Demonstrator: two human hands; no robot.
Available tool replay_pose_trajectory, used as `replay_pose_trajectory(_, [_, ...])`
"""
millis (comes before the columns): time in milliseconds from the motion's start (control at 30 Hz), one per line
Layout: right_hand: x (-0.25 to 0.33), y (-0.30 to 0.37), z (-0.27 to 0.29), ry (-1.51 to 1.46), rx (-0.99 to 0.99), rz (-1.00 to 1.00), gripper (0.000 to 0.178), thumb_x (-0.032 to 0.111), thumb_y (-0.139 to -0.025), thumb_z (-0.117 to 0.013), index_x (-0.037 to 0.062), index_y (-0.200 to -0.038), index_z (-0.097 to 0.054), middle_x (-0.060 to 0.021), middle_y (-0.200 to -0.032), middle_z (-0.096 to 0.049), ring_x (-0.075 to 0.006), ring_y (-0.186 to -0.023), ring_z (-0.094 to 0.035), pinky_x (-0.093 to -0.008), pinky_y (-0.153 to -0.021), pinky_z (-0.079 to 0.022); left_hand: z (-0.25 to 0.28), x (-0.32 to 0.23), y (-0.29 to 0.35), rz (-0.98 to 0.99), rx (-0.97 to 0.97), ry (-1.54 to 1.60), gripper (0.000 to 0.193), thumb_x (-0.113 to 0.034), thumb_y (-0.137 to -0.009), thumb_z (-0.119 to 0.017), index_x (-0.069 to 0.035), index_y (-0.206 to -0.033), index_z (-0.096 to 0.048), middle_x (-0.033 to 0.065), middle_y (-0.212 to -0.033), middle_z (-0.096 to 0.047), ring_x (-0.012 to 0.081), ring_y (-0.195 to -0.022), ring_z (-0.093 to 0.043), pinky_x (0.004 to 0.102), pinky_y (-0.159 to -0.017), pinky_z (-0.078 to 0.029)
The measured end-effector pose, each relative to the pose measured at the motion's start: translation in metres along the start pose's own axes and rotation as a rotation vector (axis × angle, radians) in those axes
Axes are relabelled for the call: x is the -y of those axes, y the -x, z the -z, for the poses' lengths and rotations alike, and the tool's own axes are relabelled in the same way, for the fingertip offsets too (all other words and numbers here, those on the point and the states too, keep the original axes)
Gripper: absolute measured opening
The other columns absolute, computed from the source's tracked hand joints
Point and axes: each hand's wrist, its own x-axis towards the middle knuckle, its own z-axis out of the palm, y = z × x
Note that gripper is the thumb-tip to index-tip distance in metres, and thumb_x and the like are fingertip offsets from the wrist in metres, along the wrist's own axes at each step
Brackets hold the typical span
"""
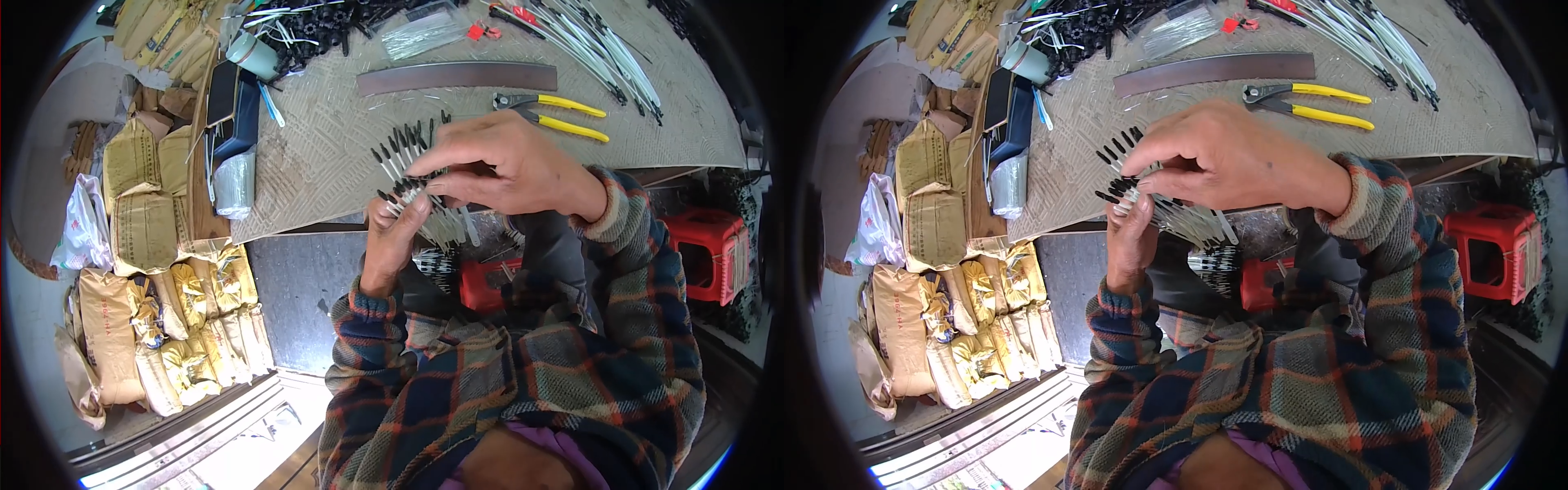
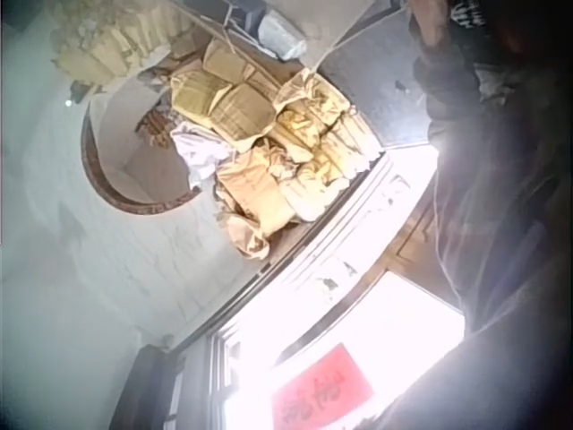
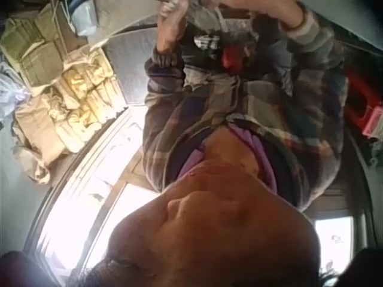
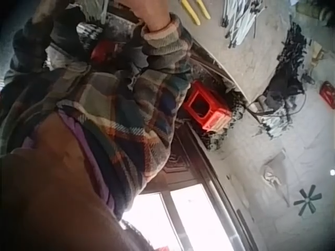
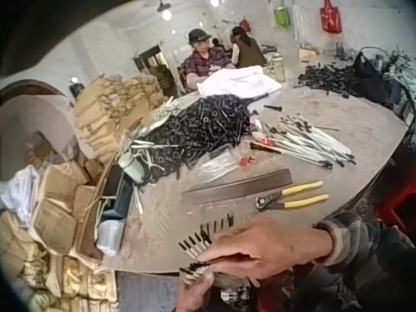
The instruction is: Assembling small black plastic components onto white rods and bundling them together.
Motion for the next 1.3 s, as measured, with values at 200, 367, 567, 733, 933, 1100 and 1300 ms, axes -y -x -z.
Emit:
replay_pose_trajectory(200, [-0.002, -0.005, 0.003, -0.113, 0.043, -0.012, 0.017, 0.004, -0.078, -0.062, 0.0016, -0.095, -0.062, -0.0071, -0.07, -0.056, -0.0141, -0.056, -0.057, -0.0262, -0.048, -0.041, -0.002, -0.002, -0.002, 0.028, 0.054, 0.007, 0.033, -0.024, -0.088, -0.053, 0.001, -0.109, -0.051, 0.0099, -0.103, -0.058, 0.0183, -0.095, -0.056, 0.0356, -0.085, -0.045])
replay_pose_trajectory(367, [0.002, -0.01, 0.008, -0.115, 0.116, -0.042, 0.016, 0.003, -0.076, -0.063, 0.0021, -0.092, -0.062, -0.006, -0.07, -0.055, -0.013, -0.054, -0.052, -0.0251, -0.046, -0.037, -0.015, -0.013, -0.002, -0.055, 0.071, 0.007, 0.026, -0.019, -0.091, -0.049, 0.002, -0.101, -0.061, 0.0089, -0.093, -0.065, 0.0117, -0.088, -0.059, 0.0239, -0.075, -0.046])
replay_pose_trajectory(567, [0.008, -0.017, 0.012, 0.027, 0.156, -0.042, 0.016, 0.004, -0.074, -0.064, 0.0047, -0.09, -0.061, -0.0047, -0.069, -0.053, -0.0143, -0.053, -0.051, -0.0261, -0.045, -0.035, -0.005, -0.007, -0.002, -0.015, 0.092, -0.046, 0.03, -0.02, -0.092, -0.045, 0.003, -0.105, -0.059, 0.0106, -0.095, -0.064, 0.0151, -0.089, -0.06, 0.0277, -0.079, -0.046])
replay_pose_trajectory(733, [0.009, -0.024, 0.013, 0.129, 0.15, -0.052, 0.016, 0.005, -0.074, -0.065, 0.0063, -0.089, -0.063, -0.006, -0.068, -0.053, -0.0183, -0.052, -0.049, -0.0285, -0.045, -0.034, -0.007, -0.01, -0.002, -0.079, 0.127, 0.003, 0.033, -0.023, -0.093, -0.044, 0.004, -0.105, -0.058, 0.0118, -0.098, -0.063, 0.0166, -0.091, -0.059, 0.03, -0.081, -0.046])
replay_pose_trajectory(933, [0.013, -0.033, 0.019, 0.108, 0.243, -0.005, 0.011, 0.008, -0.074, -0.065, 0.0054, -0.085, -0.065, -0.0078, -0.065, -0.052, -0.0229, -0.054, -0.051, -0.0312, -0.047, -0.036, 0.001, -0.002, 0.003, -0.05, 0.04, 0.009, 0.034, -0.029, -0.091, -0.047, -0.001, -0.109, -0.052, 0.0077, -0.104, -0.057, 0.016, -0.096, -0.054, 0.0333, -0.084, -0.043])
replay_pose_trajectory(1100, [0.01, -0.032, 0.014, 0.133, 0.231, 0.001, 0.013, 0.009, -0.075, -0.064, 0.0051, -0.087, -0.065, -0.0077, -0.066, -0.053, -0.0221, -0.057, -0.053, -0.0305, -0.049, -0.037, 0.028, 0.022, 0.007, -0.002, -0.002, 0.011, 0.043, -0.034, -0.089, -0.05, -0.004, -0.119, -0.044, 0.008, -0.119, -0.05, 0.0195, -0.109, -0.048, 0.0396, -0.093, -0.039])
replay_pose_trajectory(1300, [0.001, -0.024, 0.009, -0.255, 0.273, -0.197, 0.019, 0.01, -0.077, -0.064, 0.0041, -0.095, -0.065, -0.0086, -0.068, -0.055, -0.0219, -0.057, -0.056, -0.0305, -0.049, -0.039, 0.008, 0.003, 0.001, -0.003, 0.103, -0.084, 0.046, -0.039, -0.09, -0.046, -0.002, -0.117, -0.045, 0.0073, -0.118, -0.05, 0.0196, -0.109, -0.048, 0.0381, -0.093, -0.039])
